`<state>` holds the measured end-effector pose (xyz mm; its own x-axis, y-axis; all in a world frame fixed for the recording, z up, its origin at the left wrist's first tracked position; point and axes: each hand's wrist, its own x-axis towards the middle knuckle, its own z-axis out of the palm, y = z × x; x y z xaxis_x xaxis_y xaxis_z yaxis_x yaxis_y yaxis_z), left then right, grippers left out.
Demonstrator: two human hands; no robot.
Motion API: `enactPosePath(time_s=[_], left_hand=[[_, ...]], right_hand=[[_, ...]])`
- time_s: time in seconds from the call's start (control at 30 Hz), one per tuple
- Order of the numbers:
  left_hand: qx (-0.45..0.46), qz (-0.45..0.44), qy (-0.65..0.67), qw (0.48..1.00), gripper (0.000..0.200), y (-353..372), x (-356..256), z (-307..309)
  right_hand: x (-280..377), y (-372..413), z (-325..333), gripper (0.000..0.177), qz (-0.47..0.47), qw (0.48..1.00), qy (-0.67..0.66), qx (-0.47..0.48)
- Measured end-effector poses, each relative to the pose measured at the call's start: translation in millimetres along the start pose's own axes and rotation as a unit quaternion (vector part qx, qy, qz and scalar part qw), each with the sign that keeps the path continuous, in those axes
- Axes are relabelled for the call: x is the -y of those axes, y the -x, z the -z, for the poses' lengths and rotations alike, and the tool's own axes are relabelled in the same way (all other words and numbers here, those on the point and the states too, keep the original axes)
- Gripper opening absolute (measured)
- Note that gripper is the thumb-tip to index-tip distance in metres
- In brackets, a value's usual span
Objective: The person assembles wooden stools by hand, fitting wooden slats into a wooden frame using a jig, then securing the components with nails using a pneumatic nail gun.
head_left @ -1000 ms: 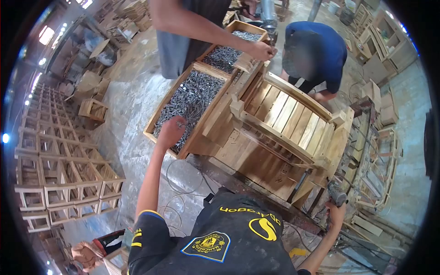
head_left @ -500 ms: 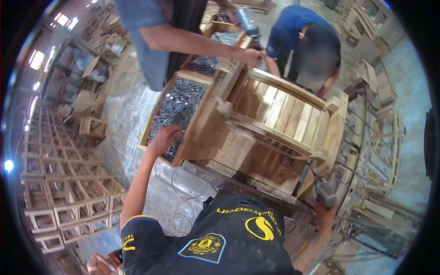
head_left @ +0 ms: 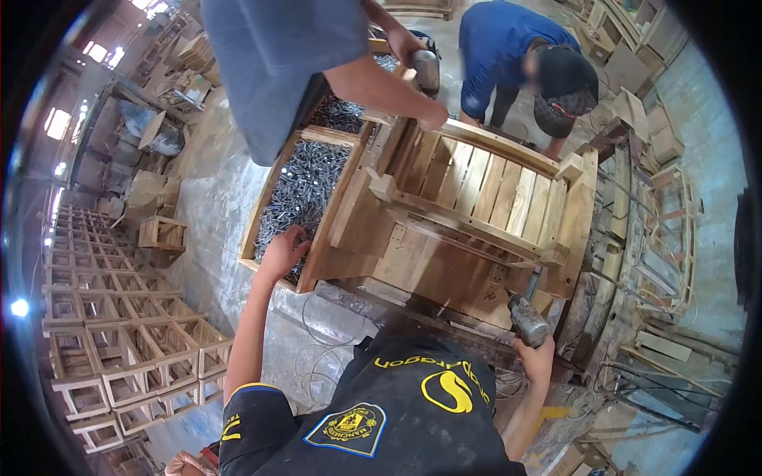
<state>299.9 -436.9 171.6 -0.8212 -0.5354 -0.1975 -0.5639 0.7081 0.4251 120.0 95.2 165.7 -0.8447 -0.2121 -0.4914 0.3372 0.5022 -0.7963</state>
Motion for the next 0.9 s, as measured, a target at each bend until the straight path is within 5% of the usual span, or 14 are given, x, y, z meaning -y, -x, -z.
enactPosePath(time_s=[0.07,0.13,0.2,0.27,0.3,0.43,0.5,0.6,0.8,0.9], left_hand=[[-0.008,0.012,0.0,1.0,0.023,-2.8,15.8,-11.2],[0.041,0.091,0.047,0.994,0.024,0.9,-1.3,-8.2],[-0.044,0.081,-0.001,0.996,0.023,3.0,10.4,-29.7],[-0.04,0.079,0.034,0.995,0.023,10.3,-3.1,-15.4],[-0.06,0.074,0.052,0.994,0.023,12.8,2.1,-18.2],[-0.121,0.078,0.007,0.99,0.023,19.8,8.0,-30.8],[-0.099,0.105,-0.008,0.989,0.023,24.5,1.5,-34.5],[-0.047,0.09,-0.005,0.995,0.025,21.0,6.6,-27.7],[-0.05,0.08,0.015,0.995,0.025,18.6,12.9,-24.7],[-0.136,0.122,0.017,0.983,0.026,25.0,8.3,-17.9]], right_hand=[[-42.6,-2.4,-4.1,0.027,0.036,0.994,0.078,-0.074],[-9.1,-0.7,-13.3,0.034,0.072,0.995,0.057,-0.034],[-5.9,-7.8,-26.6,0.035,-0.002,1.0,-0.009,0.011],[8.9,-7.4,-42.3,0.032,0.068,0.996,-0.054,0.025],[11.4,-11.9,-34.9,0.034,0.173,0.973,0.137,0.063],[-36.6,-60.6,-48.7,0.042,0.105,0.984,0.103,0.105],[22.5,-33.0,-49.6,0.052,0.041,0.982,0.11,0.15],[52.4,-21.3,-61.7,0.066,0.092,0.97,0.205,0.089],[-1.0,-63.3,-56.4,0.083,0.05,0.973,0.121,0.187],[-7.6,-66.9,-63.8,0.054,0.075,0.981,0.053,0.173]])
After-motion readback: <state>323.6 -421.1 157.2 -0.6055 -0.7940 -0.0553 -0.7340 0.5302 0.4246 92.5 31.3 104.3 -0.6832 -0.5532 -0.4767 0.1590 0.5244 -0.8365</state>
